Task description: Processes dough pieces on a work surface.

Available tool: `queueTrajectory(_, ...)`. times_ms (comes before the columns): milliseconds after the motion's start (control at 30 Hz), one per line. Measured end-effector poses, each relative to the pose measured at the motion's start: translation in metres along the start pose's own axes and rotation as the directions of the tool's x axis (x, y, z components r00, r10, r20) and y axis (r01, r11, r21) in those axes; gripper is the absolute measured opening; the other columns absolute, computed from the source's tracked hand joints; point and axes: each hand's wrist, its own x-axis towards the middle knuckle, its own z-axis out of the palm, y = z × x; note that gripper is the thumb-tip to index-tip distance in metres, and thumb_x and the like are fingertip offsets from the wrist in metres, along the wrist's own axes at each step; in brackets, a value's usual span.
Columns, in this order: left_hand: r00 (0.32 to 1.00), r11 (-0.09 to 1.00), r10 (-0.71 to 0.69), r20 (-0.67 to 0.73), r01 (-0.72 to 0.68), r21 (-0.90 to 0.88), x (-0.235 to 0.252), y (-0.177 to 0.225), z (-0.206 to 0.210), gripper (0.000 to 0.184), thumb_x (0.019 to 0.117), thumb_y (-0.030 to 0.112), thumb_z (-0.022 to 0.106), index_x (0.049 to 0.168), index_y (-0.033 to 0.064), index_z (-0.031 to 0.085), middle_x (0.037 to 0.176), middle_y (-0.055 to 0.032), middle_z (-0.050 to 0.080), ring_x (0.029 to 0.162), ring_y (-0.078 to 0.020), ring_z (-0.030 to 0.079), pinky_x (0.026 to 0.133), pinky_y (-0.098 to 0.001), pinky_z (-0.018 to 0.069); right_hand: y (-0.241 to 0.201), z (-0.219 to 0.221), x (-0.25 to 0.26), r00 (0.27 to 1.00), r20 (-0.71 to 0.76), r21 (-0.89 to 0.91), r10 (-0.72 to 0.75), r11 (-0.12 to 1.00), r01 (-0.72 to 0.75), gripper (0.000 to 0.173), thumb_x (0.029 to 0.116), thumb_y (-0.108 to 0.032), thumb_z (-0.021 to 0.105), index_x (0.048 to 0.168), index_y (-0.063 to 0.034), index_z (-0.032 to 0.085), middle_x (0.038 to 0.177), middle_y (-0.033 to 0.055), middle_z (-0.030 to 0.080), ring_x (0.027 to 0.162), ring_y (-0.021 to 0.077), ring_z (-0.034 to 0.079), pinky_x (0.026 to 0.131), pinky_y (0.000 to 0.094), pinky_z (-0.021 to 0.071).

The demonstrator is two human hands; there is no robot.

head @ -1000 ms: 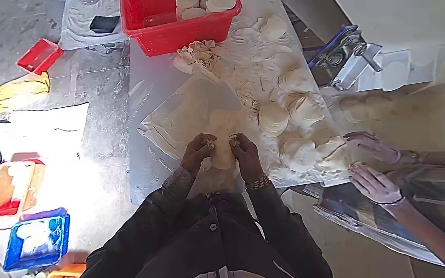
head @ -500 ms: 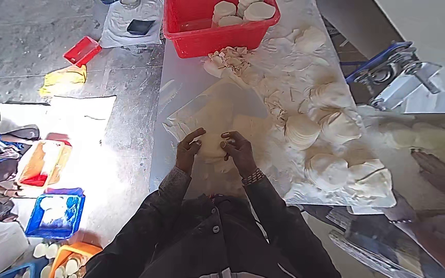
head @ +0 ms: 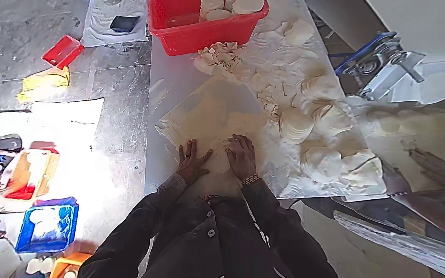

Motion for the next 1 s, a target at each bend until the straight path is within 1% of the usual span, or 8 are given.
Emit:
queueTrajectory(133,0.962,0.991,-0.03,-0.27,-0.006,-0.132,-0.007,-0.011,0.002,0.093,0.0938,0.059,0.058,0.164,0.0113,0.02,0.165,-0.0331,0.011,0.154,-0.0492,0.011,0.12,-0.0681,0.0065,0.032,-0.013,0.019,0.974,-0.13,-0.077,0.186,0.978,-0.196,0.067,0.0983,-0.045,0.059,0.149,-0.0022,0.049,0.158,0.0241,0.04,0.149,0.0456,0.032,0.12,0.0604,0.0252)
queueTrajectory(233,0.919,0.966,-0.091,-0.384,-0.012,-0.259,-0.004,-0.012,0.001,0.084,0.098,0.058,0.049,0.159,0.0039,0.031,0.165,-0.0283,0.02,0.154,-0.0452,0.017,0.121,-0.0656,0.0122,0.038,-0.027,0.052,0.939,-0.066,-0.089,0.337,0.935,-0.342,0.088,0.0937,-0.057,0.064,0.156,-0.0011,0.038,0.155,0.0252,0.042,0.145,0.0446,0.037,0.115,0.0616,0.029)
queueTrajectory(333,0.889,0.947,-0.084,-0.451,-0.071,-0.315,-0.001,-0.002,-0.004,0.069,0.1006,0.053,0.047,0.152,0.0066,0.047,0.162,-0.0247,0.032,0.152,-0.0455,0.022,0.119,-0.0698,0.0111,0.03,-0.042,0.086,0.889,0.1,-0.112,0.447,0.893,-0.436,0.054,0.0989,-0.035,0.067,0.141,-0.003,0.055,0.136,0.0251,0.058,0.128,0.0441,0.054,0.104,0.0614,0.0426)
queueTrajectory(433,0.836,0.9,-0.1,-0.54,-0.155,-0.406,-0.002,0.015,-0.014,0.05,0.1002,0.04,0.053,0.136,0.0062,0.064,0.148,-0.0199,0.053,0.141,-0.0416,0.045,0.116,-0.0686,0.021,0.015,-0.065,0.093,0.891,0.16,0.151,0.425,0.881,-0.448,0.027,0.1022,-0.019,0.061,0.122,-0.0004,0.066,0.109,0.0268,0.068,0.106,0.0432,0.066,0.091,0.0632,0.0486)
queueTrajectory(533,0.838,0.722,-0.16,-0.522,-0.261,-0.64,0.001,0.033,-0.03,0.04,0.1007,0.027,0.054,0.127,-0.0009,0.067,0.131,-0.0183,0.066,0.123,-0.0293,0.062,0.106,-0.0464,0.0469,-0.004,-0.081,0.08,0.913,0.156,0.528,0.377,0.749,-0.4,0.026,0.102,-0.012,0.06,0.125,0.0011,0.063,0.109,0.0207,0.067,0.101,0.0287,0.064,0.091,0.0495,0.0496)
queueTrajectory(667,0.948,0.272,-0.178,-0.263,-0.21,-0.939,0.02,0.064,-0.057,0.037,0.1046,0.017,0.051,0.133,-0.0065,0.057,0.129,-0.0193,0.063,0.113,-0.0205,0.065,0.095,-0.0342,0.055,-0.022,-0.089,0.061,0.91,0.241,0.831,0.338,0.412,-0.373,0.033,0.1031,0.0,0.04,0.127,-0.0006,0.062,0.113,0.0108,0.069,0.089,0.011,0.065,0.073,0.0255,0.0522)
queueTrajectory(867,0.987,-0.194,-0.138,-0.077,-0.103,-0.976,0.033,0.108,-0.085,0.022,0.1071,0.013,0.05,0.112,-0.005,0.061,0.097,-0.0116,0.069,0.083,-0.0186,0.07,0.079,-0.0349,0.0612,-0.015,-0.078,0.042,0.992,0.099,0.97,0.08,0.214,-0.114,0.046,0.1058,-0.01,0.026,0.139,0.0064,0.054,0.139,0.0169,0.062,0.133,0.0192,0.056,0.113,0.0344,0.0428)
queueTrajectory(1000,0.918,0.044,-0.17,-0.358,-0.356,-0.933,0.036,0.112,-0.084,0.011,0.0988,0.004,0.059,0.104,-0.0033,0.064,0.088,-0.0054,0.068,0.078,-0.0099,0.067,0.074,-0.0262,0.0574,-0.012,-0.084,0.03,0.969,0.148,0.936,0.199,0.288,-0.202,0.046,0.1081,-0.018,0.029,0.146,0.0013,0.047,0.142,0.0132,0.059,0.131,0.018,0.056,0.109,0.0354,0.0462)
